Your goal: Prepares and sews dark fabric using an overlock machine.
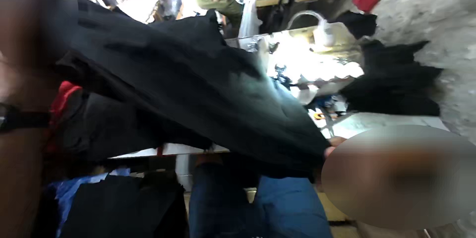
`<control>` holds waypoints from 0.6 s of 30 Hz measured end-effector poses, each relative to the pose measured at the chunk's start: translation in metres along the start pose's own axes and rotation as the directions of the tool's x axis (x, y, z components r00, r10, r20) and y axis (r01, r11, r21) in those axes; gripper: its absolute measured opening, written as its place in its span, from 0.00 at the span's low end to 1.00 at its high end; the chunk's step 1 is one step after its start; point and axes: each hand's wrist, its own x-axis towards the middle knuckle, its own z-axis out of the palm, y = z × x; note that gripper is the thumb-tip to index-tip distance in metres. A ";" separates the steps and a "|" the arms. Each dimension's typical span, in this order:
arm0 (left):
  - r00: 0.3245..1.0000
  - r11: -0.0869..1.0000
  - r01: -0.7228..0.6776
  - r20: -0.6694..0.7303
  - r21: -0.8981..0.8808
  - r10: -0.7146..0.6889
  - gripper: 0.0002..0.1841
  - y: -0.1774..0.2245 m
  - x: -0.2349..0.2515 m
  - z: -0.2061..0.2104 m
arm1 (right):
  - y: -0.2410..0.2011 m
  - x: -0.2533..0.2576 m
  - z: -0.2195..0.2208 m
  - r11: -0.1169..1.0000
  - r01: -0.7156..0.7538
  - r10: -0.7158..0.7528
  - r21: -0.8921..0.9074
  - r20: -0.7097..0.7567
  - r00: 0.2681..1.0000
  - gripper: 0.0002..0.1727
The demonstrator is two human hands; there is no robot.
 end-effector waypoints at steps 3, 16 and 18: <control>0.891 0.988 0.118 0.430 0.101 -0.150 0.35 0.013 -0.051 0.041 | 0.017 -0.018 -0.004 0.992 0.030 -0.021 -0.124 0.070 0.997 0.13; 0.580 0.732 -0.347 0.479 -0.587 0.659 0.12 0.328 -0.039 0.098 | 0.028 -0.025 -0.049 0.913 0.157 -0.042 -0.376 0.296 0.954 0.18; 0.507 0.710 -0.341 0.516 -0.616 0.691 0.10 0.336 -0.034 0.111 | 0.028 -0.027 -0.056 0.893 0.174 -0.048 -0.415 0.297 0.954 0.19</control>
